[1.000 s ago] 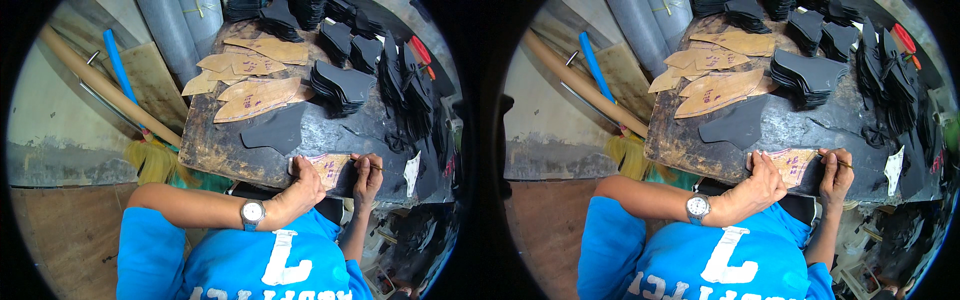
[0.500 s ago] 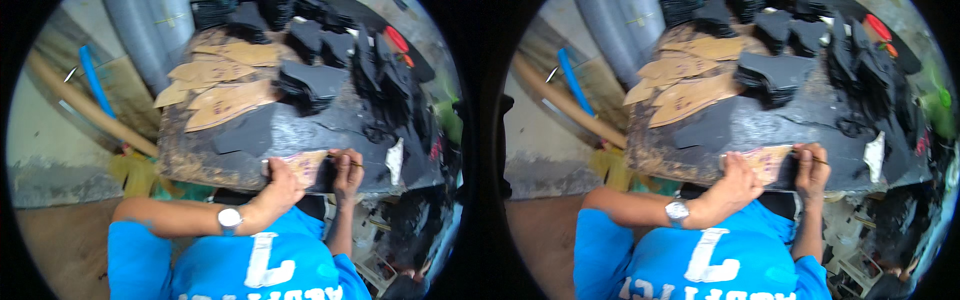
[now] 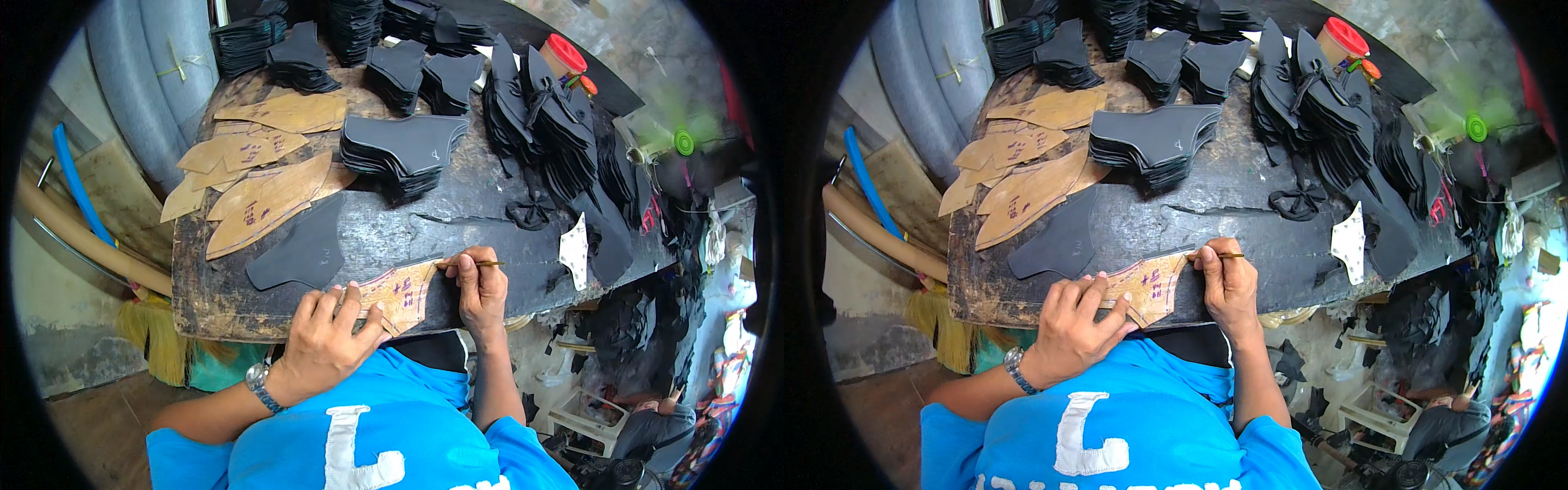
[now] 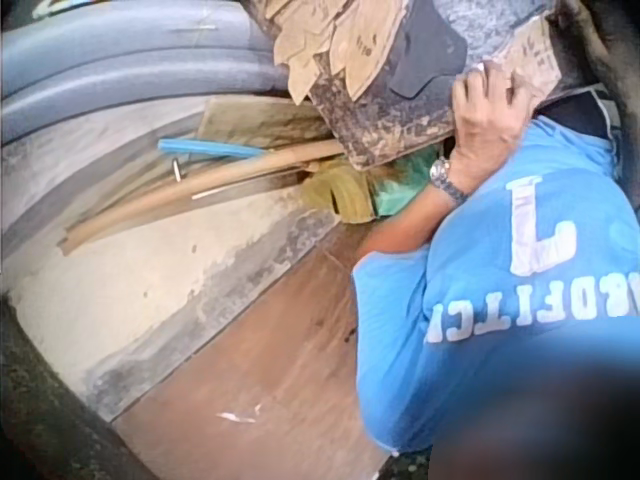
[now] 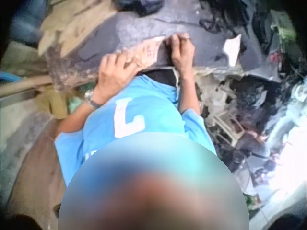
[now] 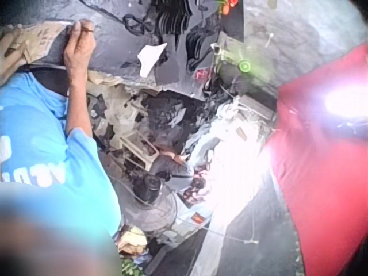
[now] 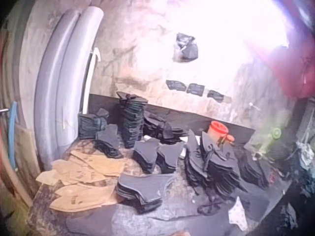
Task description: The person stacks black rubber shoe parts on a workbench, aligns them, and ties bundles with rubber bands. They then place a cardboard template on a rubber piece and trace its outline with a pencil.
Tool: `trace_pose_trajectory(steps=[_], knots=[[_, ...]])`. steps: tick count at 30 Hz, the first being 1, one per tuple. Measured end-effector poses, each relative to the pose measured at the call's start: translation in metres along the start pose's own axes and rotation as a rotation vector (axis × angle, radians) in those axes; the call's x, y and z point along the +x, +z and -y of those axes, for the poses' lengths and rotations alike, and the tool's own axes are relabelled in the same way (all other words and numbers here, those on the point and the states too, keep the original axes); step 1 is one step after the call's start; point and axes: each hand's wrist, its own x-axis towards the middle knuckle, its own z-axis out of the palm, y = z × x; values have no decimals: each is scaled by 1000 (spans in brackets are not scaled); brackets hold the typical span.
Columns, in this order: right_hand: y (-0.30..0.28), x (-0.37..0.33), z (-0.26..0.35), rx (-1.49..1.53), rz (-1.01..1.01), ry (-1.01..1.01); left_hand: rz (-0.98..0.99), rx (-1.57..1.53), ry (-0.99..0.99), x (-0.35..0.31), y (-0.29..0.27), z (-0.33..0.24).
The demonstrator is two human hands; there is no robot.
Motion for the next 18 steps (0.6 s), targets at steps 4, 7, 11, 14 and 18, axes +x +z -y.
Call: trace_pose_trajectory(steps=[4,7,11,14,18], knots=[[2,2,3,-155,63,-155,-82,-74,-34,-2,9,5],[4,4,5,-188,78,-236,-87,-67,-14,-4,13,10],[7,7,7,-246,89,-308,-86,-52,5,-4,13,12],[11,7,6,-263,73,-281,-76,39,17,-1,9,5],[10,3,4,5,-68,31,-4,5,-41,5,4,-6]])
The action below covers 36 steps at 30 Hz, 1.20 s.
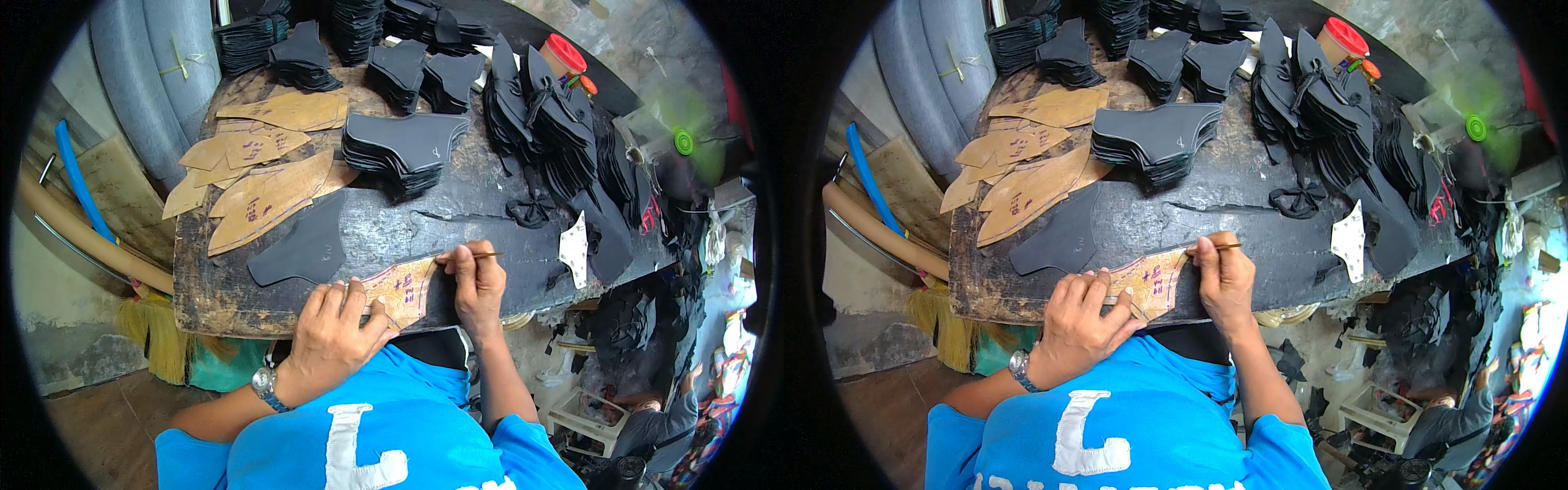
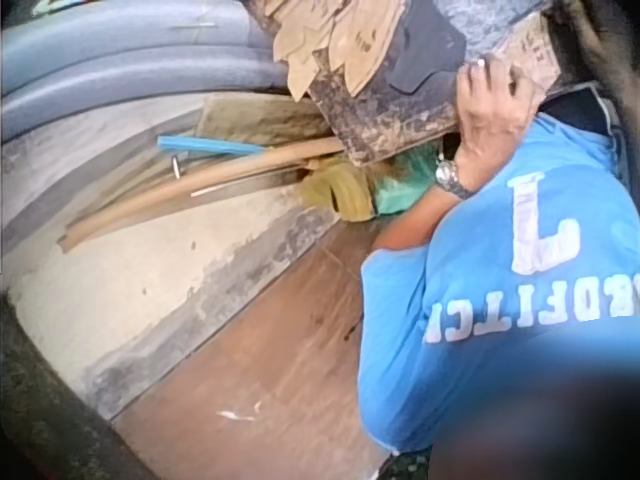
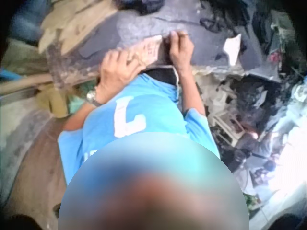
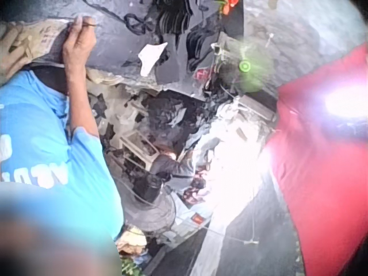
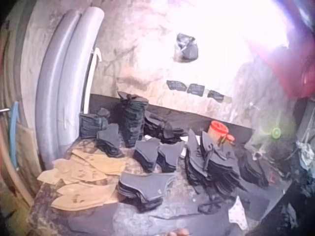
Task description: The person stacks black rubber shoe parts on a workbench, aligns them, and ties bundles with rubber bands. They then place a cardboard template on a rubber piece and trace its outline with a pencil.
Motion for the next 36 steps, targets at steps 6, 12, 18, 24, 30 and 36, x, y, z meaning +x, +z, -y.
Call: trace_pose_trajectory(steps=[6,12,18,24,30,36], knots=[[-6,-5,2,223,13,136,-1,12,-22,3,-5,-6],[0,-7,4,-157,202,-269,-5,18,-32,4,-6,-7],[-11,-13,10,158,144,65,-9,-4,-55,4,-7,-8],[-12,-11,15,63,232,0,1,-11,-61,3,-6,-7],[-5,-15,15,-69,305,-257,-37,-4,-71,-1,-1,-5],[-18,-25,15,236,275,39,-34,-10,-84,-3,0,-6]])
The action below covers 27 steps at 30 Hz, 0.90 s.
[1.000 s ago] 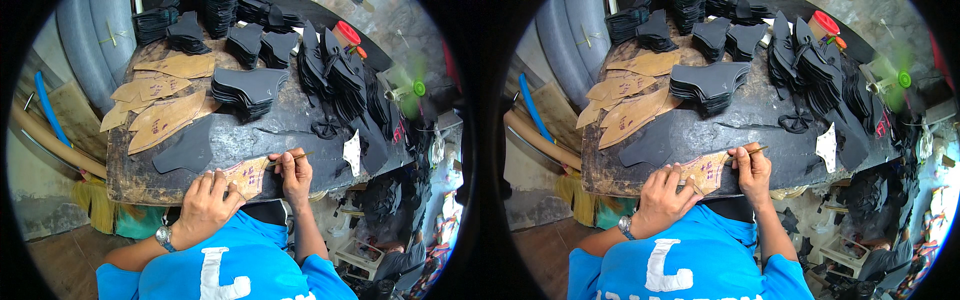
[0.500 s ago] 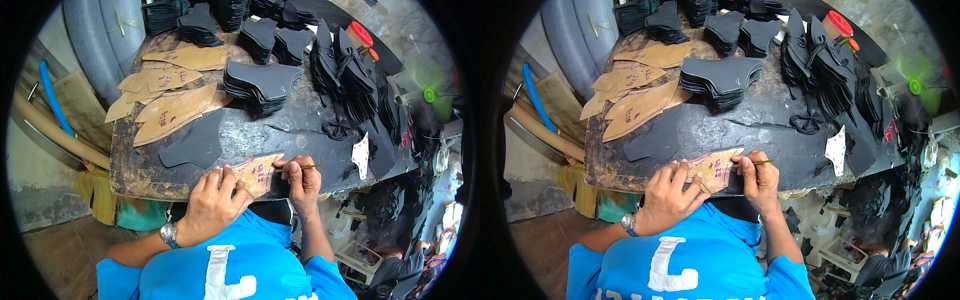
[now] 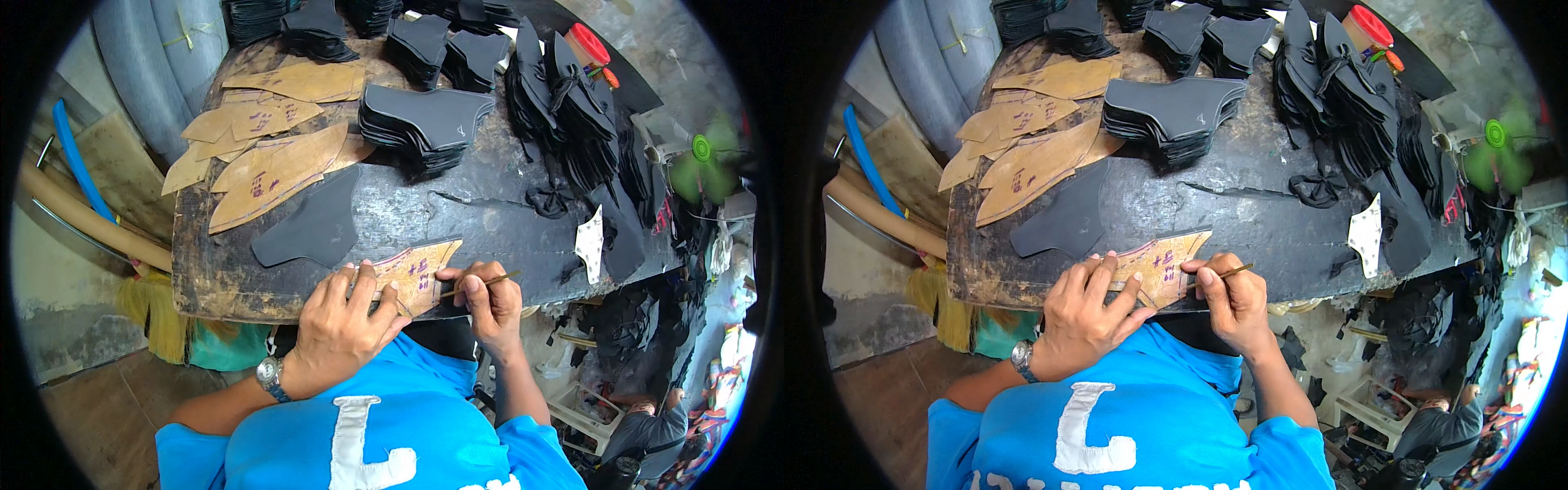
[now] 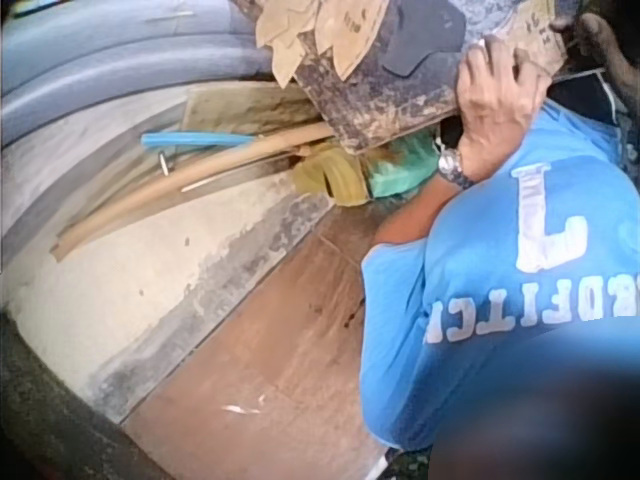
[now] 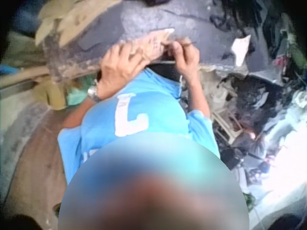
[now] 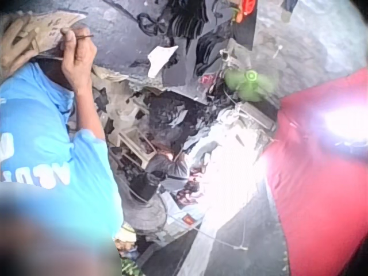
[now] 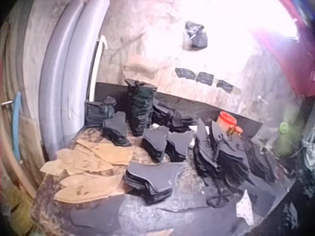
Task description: The person stacks black rubber shoe parts on a workbench, aligns them, and ties bundles with rubber bands. They then place a cardboard template on a rubber piece and trace its outline with a pencil.
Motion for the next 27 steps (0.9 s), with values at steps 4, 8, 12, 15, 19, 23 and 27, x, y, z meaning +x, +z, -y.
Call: trace_pose_trajectory(steps=[4,8,12,15,19,23,27], knots=[[6,-6,-2,-78,3,-142,-2,-6,-2,1,0,0],[12,-6,1,-314,146,-326,-6,-7,11,2,0,1],[13,-8,11,-144,51,-112,-18,-10,11,2,0,2],[25,-11,13,-61,112,-144,-21,-10,10,1,2,2],[33,-10,11,-222,149,-261,-38,-13,8,1,4,3],[30,0,15,-199,130,-208,-20,-7,11,1,1,1],[18,21,19,-182,-83,36,-2,-15,21,2,-2,0]])
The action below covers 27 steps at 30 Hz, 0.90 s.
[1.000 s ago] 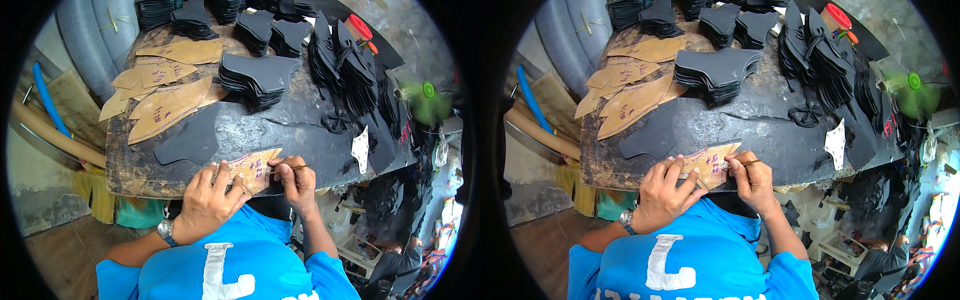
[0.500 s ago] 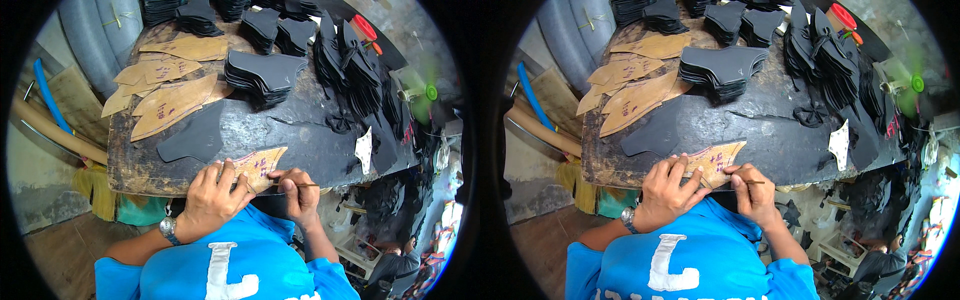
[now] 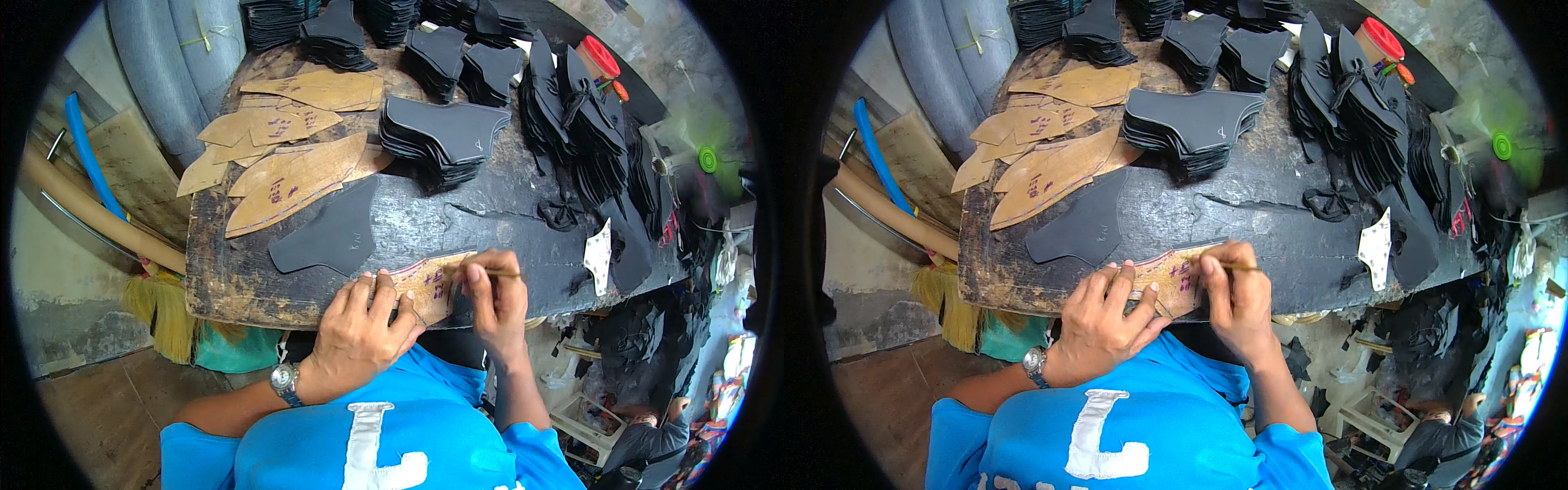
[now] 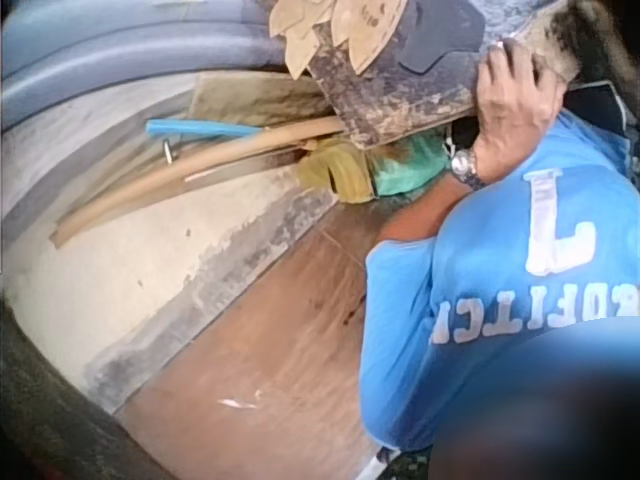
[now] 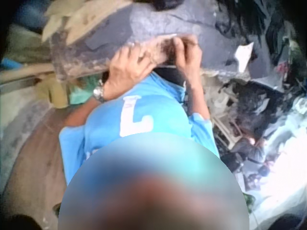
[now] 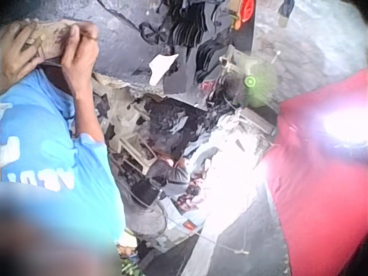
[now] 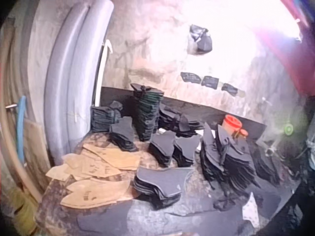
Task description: The person stacks black rubber shoe parts on a workbench, aligns them, and ties bundles with rubber bands. They then place a cardboard template on a rubber piece and trace its outline with a pencil.
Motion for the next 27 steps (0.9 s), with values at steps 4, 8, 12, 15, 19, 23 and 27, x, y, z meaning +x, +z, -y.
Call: trace_pose_trajectory(steps=[4,8,12,15,19,23,27], knots=[[12,14,-5,-26,17,-7,-15,24,10,1,1,0],[19,14,-6,-184,97,-57,-7,43,7,1,0,-1],[17,14,-5,-184,54,-199,36,-23,23,0,-5,5],[16,12,-4,-19,24,-3,33,38,98,-2,-10,17],[22,8,0,-45,100,-27,63,-69,65,-5,-13,24],[27,8,2,-163,178,-207,97,-265,15,-4,-16,40],[27,10,0,-154,170,-190,68,-433,30,-3,-16,55]])
